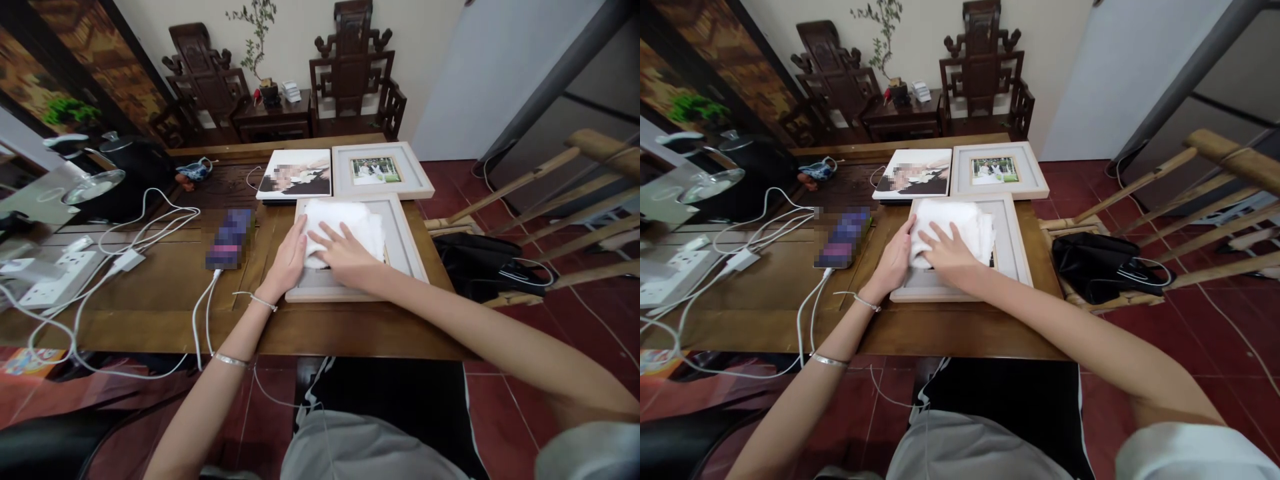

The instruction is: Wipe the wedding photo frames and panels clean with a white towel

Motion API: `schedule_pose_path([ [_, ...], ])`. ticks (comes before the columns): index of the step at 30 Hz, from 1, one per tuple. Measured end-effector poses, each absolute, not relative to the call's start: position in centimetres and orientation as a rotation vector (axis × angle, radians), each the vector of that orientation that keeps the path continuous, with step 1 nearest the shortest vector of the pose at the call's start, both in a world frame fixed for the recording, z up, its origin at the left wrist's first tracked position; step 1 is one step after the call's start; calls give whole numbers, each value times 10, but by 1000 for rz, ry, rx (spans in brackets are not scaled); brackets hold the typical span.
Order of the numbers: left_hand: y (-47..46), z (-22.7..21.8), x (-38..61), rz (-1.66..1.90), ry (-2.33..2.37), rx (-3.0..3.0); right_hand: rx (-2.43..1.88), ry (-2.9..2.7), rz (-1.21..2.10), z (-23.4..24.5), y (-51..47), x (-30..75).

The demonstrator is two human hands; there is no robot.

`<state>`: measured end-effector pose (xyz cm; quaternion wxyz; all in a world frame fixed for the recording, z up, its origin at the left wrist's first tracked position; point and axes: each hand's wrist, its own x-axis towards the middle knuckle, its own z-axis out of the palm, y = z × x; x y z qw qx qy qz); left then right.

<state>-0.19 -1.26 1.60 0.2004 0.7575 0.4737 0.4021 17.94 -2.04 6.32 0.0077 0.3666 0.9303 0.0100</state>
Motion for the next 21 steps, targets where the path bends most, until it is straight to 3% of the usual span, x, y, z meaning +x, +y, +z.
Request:
schedule_pose_path([
  [9,-13,16,-2,1218,1346,2148,1394,2976,32,76,43,154],
  [21,-14,11,-2,1253,1234,2083,904,2974,-54,86,-77,181],
])
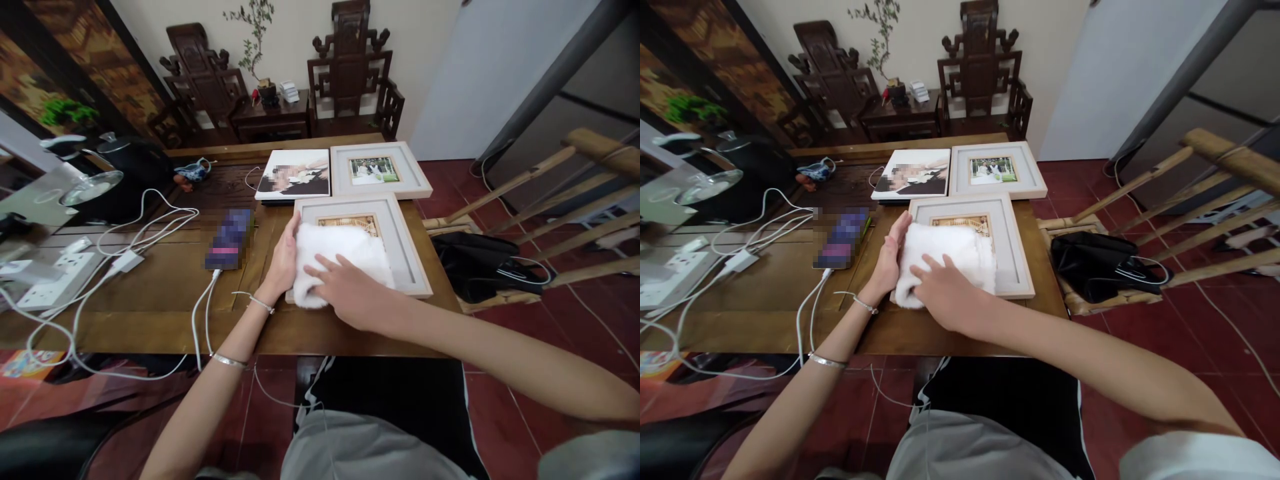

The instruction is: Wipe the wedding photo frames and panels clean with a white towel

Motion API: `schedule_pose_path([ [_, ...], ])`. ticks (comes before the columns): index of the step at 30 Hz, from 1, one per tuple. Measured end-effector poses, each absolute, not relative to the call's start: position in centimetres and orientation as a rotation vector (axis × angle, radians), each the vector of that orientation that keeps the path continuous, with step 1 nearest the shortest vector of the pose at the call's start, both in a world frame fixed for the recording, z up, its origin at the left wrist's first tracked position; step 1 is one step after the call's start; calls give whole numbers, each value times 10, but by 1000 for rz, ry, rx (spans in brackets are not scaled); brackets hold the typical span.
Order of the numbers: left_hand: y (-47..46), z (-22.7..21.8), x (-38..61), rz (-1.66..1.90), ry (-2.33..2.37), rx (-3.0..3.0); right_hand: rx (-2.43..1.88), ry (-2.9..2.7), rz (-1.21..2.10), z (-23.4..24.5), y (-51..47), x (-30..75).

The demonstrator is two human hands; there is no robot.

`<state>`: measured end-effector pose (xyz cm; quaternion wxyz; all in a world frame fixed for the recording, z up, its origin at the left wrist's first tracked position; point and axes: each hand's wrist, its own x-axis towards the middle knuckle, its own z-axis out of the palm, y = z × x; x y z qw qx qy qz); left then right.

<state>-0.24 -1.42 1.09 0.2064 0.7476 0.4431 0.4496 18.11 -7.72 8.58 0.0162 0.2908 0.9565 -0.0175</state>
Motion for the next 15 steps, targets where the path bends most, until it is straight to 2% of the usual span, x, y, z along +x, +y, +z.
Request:
schedule_pose_path([
  [2,-14,13,-2,1162,1287,2138,896,2922,-92,92,-94,196],
  [7,-12,16,0,988,1259,2285,1221,2655,-79,99,-103,222],
  [15,-9,12,1,1072,1231,2266,1464,2702,233,81,-11,211],
])
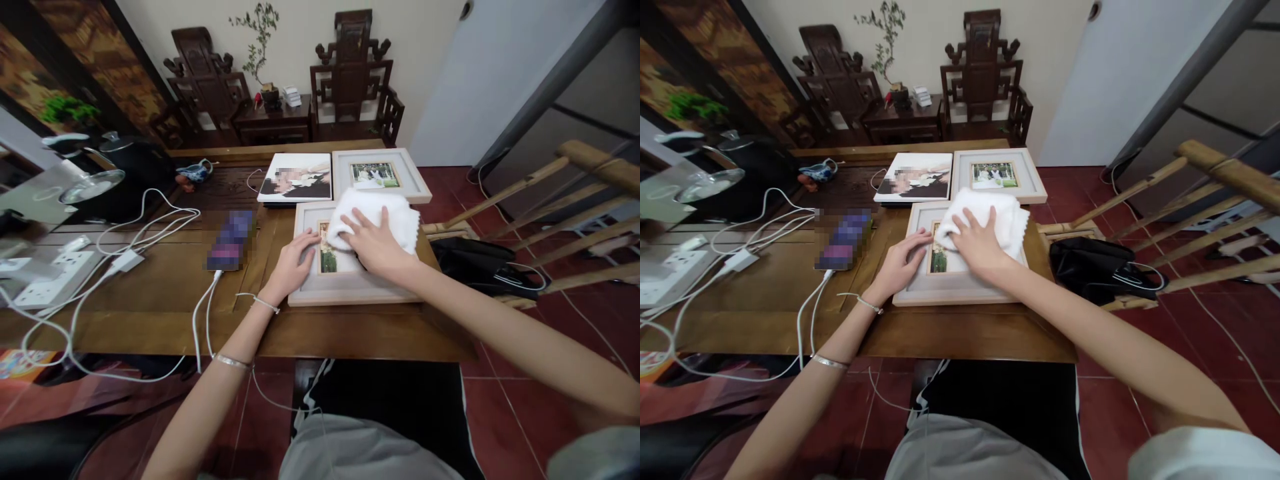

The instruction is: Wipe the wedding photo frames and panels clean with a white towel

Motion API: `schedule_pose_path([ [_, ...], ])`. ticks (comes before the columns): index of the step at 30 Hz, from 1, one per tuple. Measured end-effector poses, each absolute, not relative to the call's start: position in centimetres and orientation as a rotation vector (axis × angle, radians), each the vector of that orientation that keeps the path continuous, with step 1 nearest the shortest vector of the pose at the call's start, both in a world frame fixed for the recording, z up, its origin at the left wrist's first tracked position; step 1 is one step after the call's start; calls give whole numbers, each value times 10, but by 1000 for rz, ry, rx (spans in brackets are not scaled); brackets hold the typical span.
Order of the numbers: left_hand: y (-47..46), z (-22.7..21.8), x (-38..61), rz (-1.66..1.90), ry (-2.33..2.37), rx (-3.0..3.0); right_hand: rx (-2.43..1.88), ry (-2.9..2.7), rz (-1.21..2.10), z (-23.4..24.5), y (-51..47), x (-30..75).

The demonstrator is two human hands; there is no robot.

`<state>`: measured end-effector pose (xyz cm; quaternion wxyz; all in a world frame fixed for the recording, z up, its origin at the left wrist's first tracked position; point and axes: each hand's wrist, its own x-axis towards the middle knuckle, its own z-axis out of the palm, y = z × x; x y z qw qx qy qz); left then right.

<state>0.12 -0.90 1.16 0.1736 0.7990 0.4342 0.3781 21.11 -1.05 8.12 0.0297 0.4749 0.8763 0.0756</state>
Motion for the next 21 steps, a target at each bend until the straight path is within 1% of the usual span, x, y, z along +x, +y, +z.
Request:
schedule_pose_path([
  [4,-9,11,1,1124,1238,2232,1371,2913,391,76,34,185],
  [9,-10,12,0,1138,1249,2197,1416,2800,392,71,56,181],
  [17,-8,8,0,1158,1257,2195,1674,2519,365,80,56,283],
  [21,-8,7,0,1153,1232,2235,1524,2574,449,77,19,307],
])
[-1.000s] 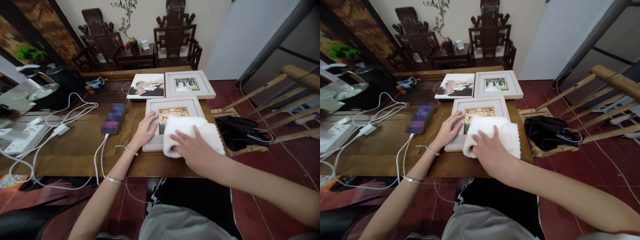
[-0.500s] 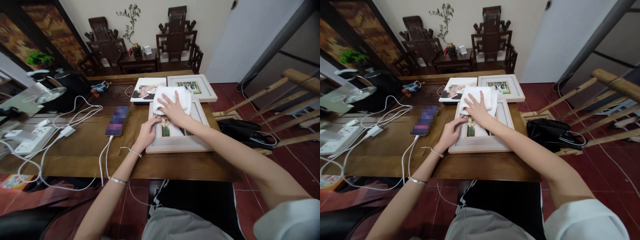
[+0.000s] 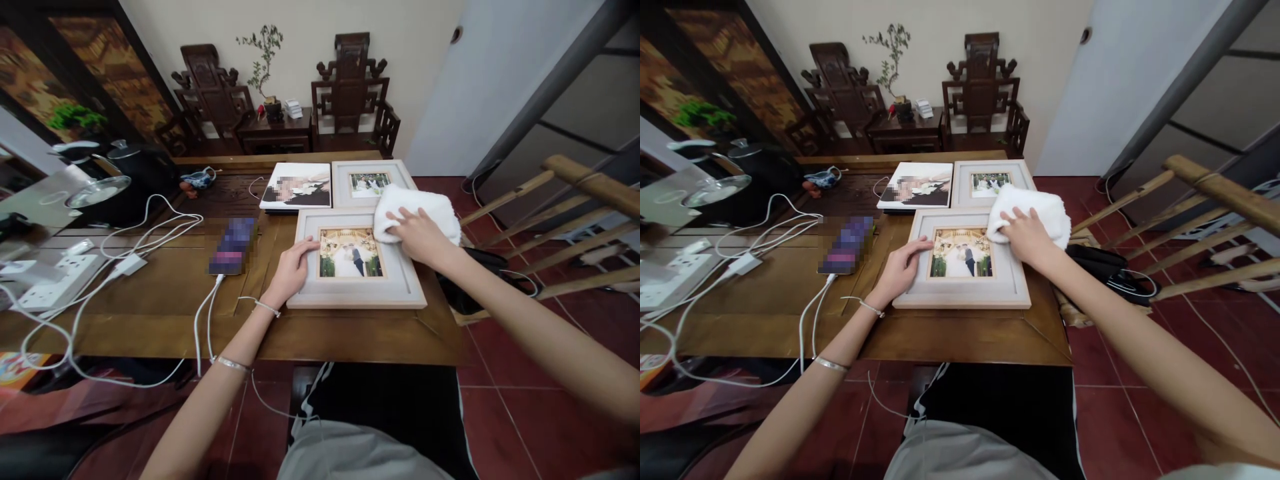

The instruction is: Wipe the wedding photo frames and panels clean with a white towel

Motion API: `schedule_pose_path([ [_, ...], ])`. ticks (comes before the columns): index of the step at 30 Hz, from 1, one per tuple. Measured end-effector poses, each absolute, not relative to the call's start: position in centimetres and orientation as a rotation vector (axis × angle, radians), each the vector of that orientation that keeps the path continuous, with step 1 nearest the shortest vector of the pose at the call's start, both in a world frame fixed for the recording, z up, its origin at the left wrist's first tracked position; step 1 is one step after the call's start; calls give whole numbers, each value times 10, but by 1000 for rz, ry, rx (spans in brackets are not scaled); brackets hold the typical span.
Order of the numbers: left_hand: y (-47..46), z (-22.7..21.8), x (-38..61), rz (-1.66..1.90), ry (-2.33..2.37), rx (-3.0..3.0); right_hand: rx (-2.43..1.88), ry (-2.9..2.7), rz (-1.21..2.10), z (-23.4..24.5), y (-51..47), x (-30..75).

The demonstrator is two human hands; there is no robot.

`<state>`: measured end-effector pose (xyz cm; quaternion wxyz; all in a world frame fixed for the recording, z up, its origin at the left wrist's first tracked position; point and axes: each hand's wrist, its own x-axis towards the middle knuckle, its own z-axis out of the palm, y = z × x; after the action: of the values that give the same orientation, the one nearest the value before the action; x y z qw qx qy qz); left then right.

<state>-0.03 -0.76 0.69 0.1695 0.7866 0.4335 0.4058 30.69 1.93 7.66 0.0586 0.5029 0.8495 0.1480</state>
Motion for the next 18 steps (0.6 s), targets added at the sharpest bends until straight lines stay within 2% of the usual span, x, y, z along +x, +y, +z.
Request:
schedule_pose_path([
  [5,-8,8,0,1120,1243,2276,1392,2624,344,81,-58,297],
  [10,-9,8,-2,1051,1299,2320,1232,2740,16,97,-109,280],
  [14,-8,7,-3,987,1310,2338,1148,2814,-123,91,-100,262],
  [18,-7,5,-5,910,1348,2361,1172,2848,-36,73,-49,248],
])
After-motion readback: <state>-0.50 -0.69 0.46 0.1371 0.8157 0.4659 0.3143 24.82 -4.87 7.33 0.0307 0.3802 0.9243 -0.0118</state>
